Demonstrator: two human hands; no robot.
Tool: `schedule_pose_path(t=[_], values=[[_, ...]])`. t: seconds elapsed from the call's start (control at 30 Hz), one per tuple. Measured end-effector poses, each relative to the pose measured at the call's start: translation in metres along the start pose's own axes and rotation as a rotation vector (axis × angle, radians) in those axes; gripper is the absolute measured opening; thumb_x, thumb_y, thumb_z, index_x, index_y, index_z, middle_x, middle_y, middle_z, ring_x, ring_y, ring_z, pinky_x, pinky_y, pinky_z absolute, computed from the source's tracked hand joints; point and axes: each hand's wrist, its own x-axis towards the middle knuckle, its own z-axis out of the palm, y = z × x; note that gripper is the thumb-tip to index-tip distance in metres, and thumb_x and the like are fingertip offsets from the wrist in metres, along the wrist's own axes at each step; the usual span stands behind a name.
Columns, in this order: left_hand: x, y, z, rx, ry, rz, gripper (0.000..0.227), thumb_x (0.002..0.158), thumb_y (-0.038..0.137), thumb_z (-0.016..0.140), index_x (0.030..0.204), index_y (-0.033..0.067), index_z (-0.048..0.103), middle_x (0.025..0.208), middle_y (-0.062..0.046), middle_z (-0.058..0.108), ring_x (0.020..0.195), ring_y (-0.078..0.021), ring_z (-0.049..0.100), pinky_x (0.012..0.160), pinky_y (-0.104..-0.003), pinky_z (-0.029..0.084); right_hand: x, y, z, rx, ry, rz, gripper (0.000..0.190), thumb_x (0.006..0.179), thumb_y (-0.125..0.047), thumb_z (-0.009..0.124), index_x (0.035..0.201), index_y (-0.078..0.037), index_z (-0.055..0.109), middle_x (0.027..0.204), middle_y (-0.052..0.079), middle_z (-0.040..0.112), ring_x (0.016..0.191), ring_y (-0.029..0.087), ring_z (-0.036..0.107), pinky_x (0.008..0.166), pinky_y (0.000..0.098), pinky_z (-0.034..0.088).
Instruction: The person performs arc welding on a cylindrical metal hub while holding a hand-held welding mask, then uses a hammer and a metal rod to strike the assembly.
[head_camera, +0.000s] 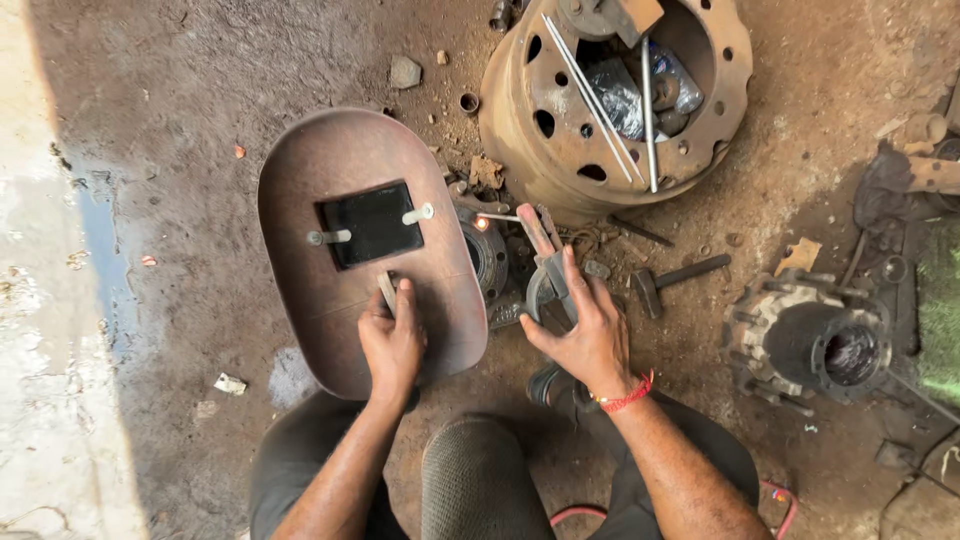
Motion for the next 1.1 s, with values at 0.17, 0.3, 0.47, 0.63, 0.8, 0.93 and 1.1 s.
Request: schedule_pose_path(t=[0.17, 0.3, 0.47, 0.63, 0.8, 0.93, 1.1], values=[[0.001, 0.006, -0.009, -0.048, 0.012, 0.062, 0.028, 0.105, 0.03, 0.06, 0.095, 0.0042, 0.057, 0.056, 0.004, 0.048, 0.043, -0.0056, 0.045, 0.038, -0.026, 0.036, -0.004, 0.002, -0.002, -0.005, 0.008, 0.02, 0.101, 0.075, -0.033, 0.09, 0.158, -0.006, 0.04, 0.118, 0.025, 0.066, 0.105, 0.04, 0.07, 0.087, 0.0455, 0.058], [0.0, 0.015, -0.014, -0.147, 0.022, 0.089, 0.023, 0.106, 0.028, 0.058, 0.102, 0.0056, 0.054, 0.056, 0.004, 0.044, 0.044, -0.0053, 0.04, 0.039, -0.025, 0.033, -0.003, 0.005, -0.006, -0.026, -0.017, 0.03, 0.103, 0.076, -0.033, 0.09, 0.159, -0.004, 0.037, 0.12, 0.026, 0.065, 0.106, 0.04, 0.07, 0.086, 0.045, 0.058], [-0.002, 0.022, -0.013, -0.126, 0.016, 0.101, 0.023, 0.109, 0.027, 0.056, 0.101, 0.0054, 0.053, 0.058, 0.005, 0.044, 0.046, -0.0051, 0.04, 0.04, -0.025, 0.035, -0.006, 0.006, -0.01, -0.044, -0.022, -0.039, 0.104, 0.078, -0.033, 0.09, 0.161, -0.004, 0.035, 0.124, 0.025, 0.065, 0.11, 0.041, 0.069, 0.09, 0.0448, 0.058], [-0.002, 0.021, -0.011, -0.075, -0.004, 0.119, 0.027, 0.11, 0.028, 0.056, 0.095, 0.0058, 0.053, 0.057, 0.003, 0.045, 0.046, -0.0053, 0.042, 0.041, -0.025, 0.037, -0.008, 0.008, -0.009, -0.066, -0.056, -0.045, 0.105, 0.078, -0.034, 0.09, 0.161, -0.003, 0.034, 0.12, 0.024, 0.066, 0.106, 0.038, 0.069, 0.087, 0.0452, 0.058], [-0.003, 0.019, -0.012, -0.067, -0.008, 0.122, 0.028, 0.11, 0.028, 0.056, 0.093, 0.0067, 0.052, 0.057, 0.003, 0.045, 0.046, -0.0051, 0.042, 0.041, -0.025, 0.038, -0.01, 0.01, -0.01, -0.082, -0.069, -0.049, 0.106, 0.078, -0.036, 0.091, 0.161, -0.002, 0.034, 0.117, 0.023, 0.066, 0.104, 0.037, 0.069, 0.085, 0.0451, 0.058], [-0.003, 0.018, -0.011, -0.068, -0.011, 0.113, 0.027, 0.109, 0.028, 0.056, 0.093, 0.0068, 0.053, 0.057, 0.003, 0.046, 0.046, -0.0052, 0.043, 0.04, -0.025, 0.038, -0.01, 0.012, -0.009, -0.086, -0.064, -0.054, 0.107, 0.079, -0.036, 0.091, 0.162, -0.003, 0.033, 0.118, 0.023, 0.066, 0.105, 0.037, 0.069, 0.086, 0.0451, 0.058], [-0.004, 0.016, -0.01, -0.054, -0.021, 0.124, 0.028, 0.11, 0.028, 0.056, 0.092, 0.0068, 0.053, 0.056, 0.003, 0.046, 0.045, -0.0053, 0.043, 0.04, -0.025, 0.038, -0.01, 0.013, -0.007, -0.081, -0.082, -0.037, 0.107, 0.078, -0.036, 0.091, 0.162, -0.003, 0.032, 0.117, 0.023, 0.066, 0.103, 0.037, 0.069, 0.085, 0.0449, 0.058]])
